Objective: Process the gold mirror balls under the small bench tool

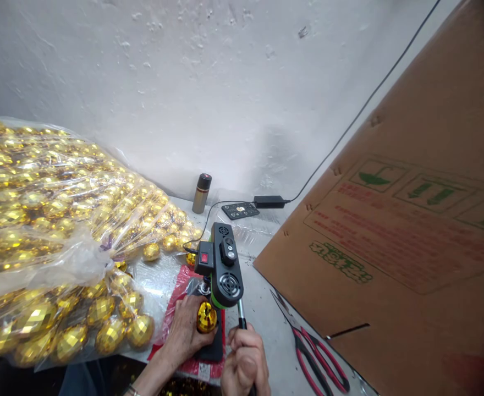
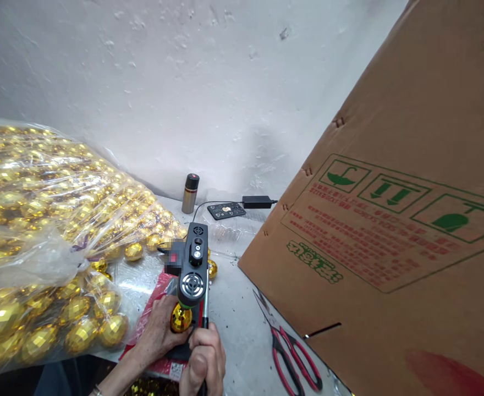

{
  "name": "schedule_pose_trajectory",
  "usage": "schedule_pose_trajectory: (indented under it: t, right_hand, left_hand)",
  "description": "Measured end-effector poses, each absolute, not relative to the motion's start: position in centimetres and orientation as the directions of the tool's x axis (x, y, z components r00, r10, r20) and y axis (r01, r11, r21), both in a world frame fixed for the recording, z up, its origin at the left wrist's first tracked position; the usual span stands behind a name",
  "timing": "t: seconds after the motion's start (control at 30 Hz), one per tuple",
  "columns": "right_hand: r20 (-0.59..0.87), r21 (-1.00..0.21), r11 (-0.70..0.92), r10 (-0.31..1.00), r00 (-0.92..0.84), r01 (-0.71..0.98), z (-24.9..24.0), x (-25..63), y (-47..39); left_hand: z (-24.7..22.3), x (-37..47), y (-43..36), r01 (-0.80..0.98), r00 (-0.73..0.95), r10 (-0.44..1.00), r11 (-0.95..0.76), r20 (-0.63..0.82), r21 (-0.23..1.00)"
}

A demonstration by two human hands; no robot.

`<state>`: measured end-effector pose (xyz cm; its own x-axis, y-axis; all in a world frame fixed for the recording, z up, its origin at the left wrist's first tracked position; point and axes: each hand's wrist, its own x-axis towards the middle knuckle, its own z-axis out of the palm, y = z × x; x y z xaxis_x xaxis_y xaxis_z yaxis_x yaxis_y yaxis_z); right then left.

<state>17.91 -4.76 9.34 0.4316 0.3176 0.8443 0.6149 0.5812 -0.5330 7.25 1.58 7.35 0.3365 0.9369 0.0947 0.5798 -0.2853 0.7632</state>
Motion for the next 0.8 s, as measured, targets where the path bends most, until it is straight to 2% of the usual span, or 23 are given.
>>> schedule_pose_trajectory:
  t: [0.07,0.17,0.37,0.43,0.5,0.57,0.63,0.7,0.8]
  right_hand:
    - [0.858,-0.504,0.565,0.242,0.454,0.653,10.1,17.1,-4.5]
    - [0.856,-0.504,0.566,0.222,0.468,0.652,10.2,16.8,-4.3]
    - [0.938,-0.32,0.568,0.305,0.167,0.759,10.2,18.7,-4.9]
    - [0.915,-0.392,0.555,0.322,0.245,0.734,12.0,18.5,-5.3]
    - [0.832,-0.555,0.522,0.369,0.415,0.648,14.8,18.1,-5.6]
    - [0.732,-0.682,0.492,0.466,0.498,0.541,17.9,17.8,-5.7]
    - [0.7,-0.714,0.497,0.514,0.495,0.493,20.5,17.8,-5.6]
    - [0.718,-0.697,0.526,0.517,0.467,0.488,21.9,17.7,-5.5]
    - [0.682,-0.729,0.52,0.501,0.533,0.445,22.1,17.0,-5.5]
  left_hand:
    - [7.2,7.3,1.6,0.584,0.339,0.936,-0.286,0.091,0.76]
    - [7.0,7.3,1.5,0.588,0.341,0.937,-0.28,0.081,0.759]
    - [6.6,7.3,1.4,0.579,0.338,0.935,-0.299,0.111,0.759]
    - [6.7,7.3,1.6,0.569,0.336,0.934,-0.303,0.121,0.764]
    - [6.7,7.2,1.8,0.558,0.339,0.93,-0.319,0.141,0.766]
    - [6.2,6.9,1.6,0.549,0.347,0.924,-0.34,0.162,0.763]
    - [4.9,6.4,0.8,0.539,0.364,0.91,-0.379,0.198,0.752]
    - [2.8,5.6,-0.5,0.54,0.389,0.881,-0.454,0.268,0.708]
    - [-0.1,4.0,-2.1,0.563,0.426,0.804,-0.594,0.414,0.575]
